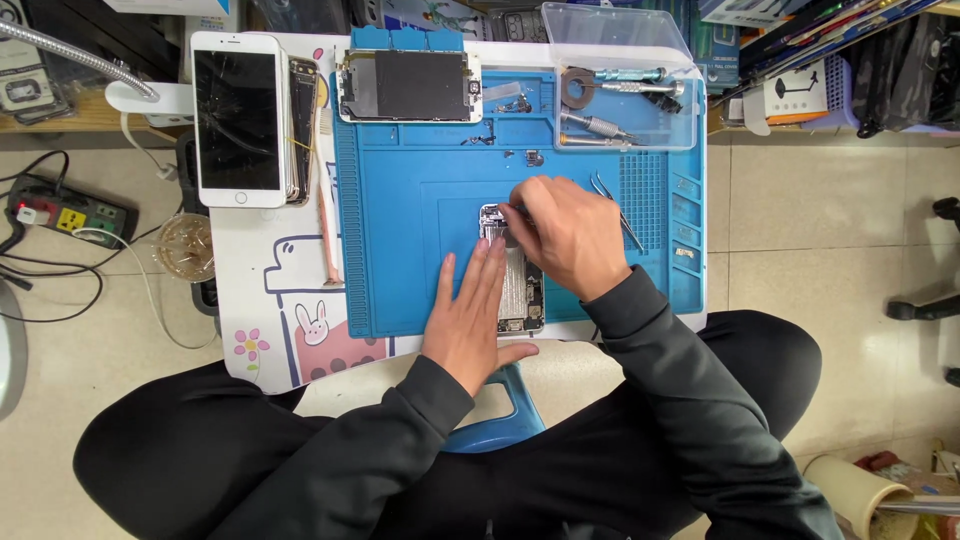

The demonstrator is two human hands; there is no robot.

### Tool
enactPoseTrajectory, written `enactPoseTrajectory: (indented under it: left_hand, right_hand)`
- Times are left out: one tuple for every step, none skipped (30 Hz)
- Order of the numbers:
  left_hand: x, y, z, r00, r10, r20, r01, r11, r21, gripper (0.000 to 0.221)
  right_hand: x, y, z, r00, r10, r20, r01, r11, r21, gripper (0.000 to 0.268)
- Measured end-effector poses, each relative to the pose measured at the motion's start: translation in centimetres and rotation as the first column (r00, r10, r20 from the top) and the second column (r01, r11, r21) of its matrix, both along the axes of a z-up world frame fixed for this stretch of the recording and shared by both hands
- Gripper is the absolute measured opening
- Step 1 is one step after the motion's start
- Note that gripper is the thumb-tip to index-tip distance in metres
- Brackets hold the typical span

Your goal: The recorder is disassembling and repairing internal components of a mobile phone at a repair bench.

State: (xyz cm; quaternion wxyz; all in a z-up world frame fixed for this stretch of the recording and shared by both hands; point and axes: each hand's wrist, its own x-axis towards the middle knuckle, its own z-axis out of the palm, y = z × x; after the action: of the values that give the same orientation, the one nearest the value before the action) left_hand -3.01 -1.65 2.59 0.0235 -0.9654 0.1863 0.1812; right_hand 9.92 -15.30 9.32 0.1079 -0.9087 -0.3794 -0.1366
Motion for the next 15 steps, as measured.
enactPoseTrajectory:
  left_hand:
    - [-0.1,0.0,0.2,1.000,0.006,-0.027,-0.006,1.000,-0.024,0.126]
    - [-0.2,0.1,0.4,0.998,0.011,-0.054,-0.013,0.999,-0.047,0.129]
    - [-0.5,0.1,0.5,0.998,0.010,-0.055,-0.013,0.999,-0.044,0.129]
    - [-0.8,0.2,0.7,0.999,0.015,-0.039,-0.018,0.996,-0.089,0.126]
    - [-1.1,0.2,0.8,1.000,0.017,-0.023,-0.020,0.991,-0.135,0.124]
    - [-1.0,0.3,1.1,1.000,0.013,-0.023,-0.016,0.991,-0.133,0.124]
    - [-1.0,0.6,1.4,0.999,0.045,0.019,-0.038,0.964,-0.265,0.110]
    - [-1.1,0.9,1.7,0.995,0.082,0.056,-0.054,0.918,-0.392,0.095]
    - [-0.7,1.2,1.8,0.995,0.079,0.055,-0.052,0.921,-0.387,0.095]
    - [-0.2,1.6,2.0,0.988,0.119,0.099,-0.059,0.883,-0.465,0.077]
    - [0.2,1.9,2.1,0.978,0.159,0.137,-0.060,0.839,-0.541,0.060]
    - [0.4,2.4,1.8,0.979,0.154,0.135,-0.058,0.841,-0.537,0.060]
    - [0.7,2.8,1.4,0.965,0.186,0.183,-0.052,0.824,-0.565,0.042]
    - [1.1,3.2,1.0,0.949,0.220,0.228,-0.044,0.805,-0.592,0.036]
    - [1.3,3.2,1.5,0.949,0.218,0.228,-0.043,0.805,-0.591,0.036]
  right_hand:
    - [0.0,0.1,0.0,1.000,-0.014,-0.014,0.014,1.000,0.012,0.013]
    - [0.0,0.2,0.1,0.999,-0.028,-0.027,0.028,0.999,0.024,0.013]
    - [0.1,0.1,0.2,0.999,-0.028,-0.028,0.029,0.999,0.027,0.013]
    - [0.2,0.0,0.3,0.999,-0.015,-0.051,0.016,0.999,0.029,0.014]
    - [0.3,-0.2,0.4,0.997,-0.004,-0.073,0.006,1.000,0.030,0.015]
    - [0.4,-0.1,0.5,0.997,-0.008,-0.073,0.010,0.999,0.031,0.015]
    - [0.4,0.1,0.4,0.999,0.006,-0.051,-0.006,1.000,0.008,0.015]
    - [0.3,0.4,0.4,0.999,0.020,-0.030,-0.020,1.000,-0.015,0.015]
    - [0.3,0.4,0.7,0.999,0.018,-0.031,-0.018,1.000,-0.010,0.015]
    - [0.3,0.5,0.9,0.999,0.027,-0.043,-0.027,1.000,0.000,0.015]
    - [0.1,0.4,1.2,0.998,0.035,-0.055,-0.035,0.999,0.010,0.015]
    - [0.2,0.0,1.1,0.998,0.031,-0.057,-0.030,0.999,0.014,0.015]
    - [0.4,-0.4,1.0,0.995,0.049,-0.084,-0.045,0.998,0.049,0.011]
    - [0.5,-0.9,0.9,0.992,0.068,-0.110,-0.059,0.995,0.085,0.010]
    - [0.5,-0.9,1.0,0.992,0.067,-0.109,-0.057,0.995,0.085,0.010]
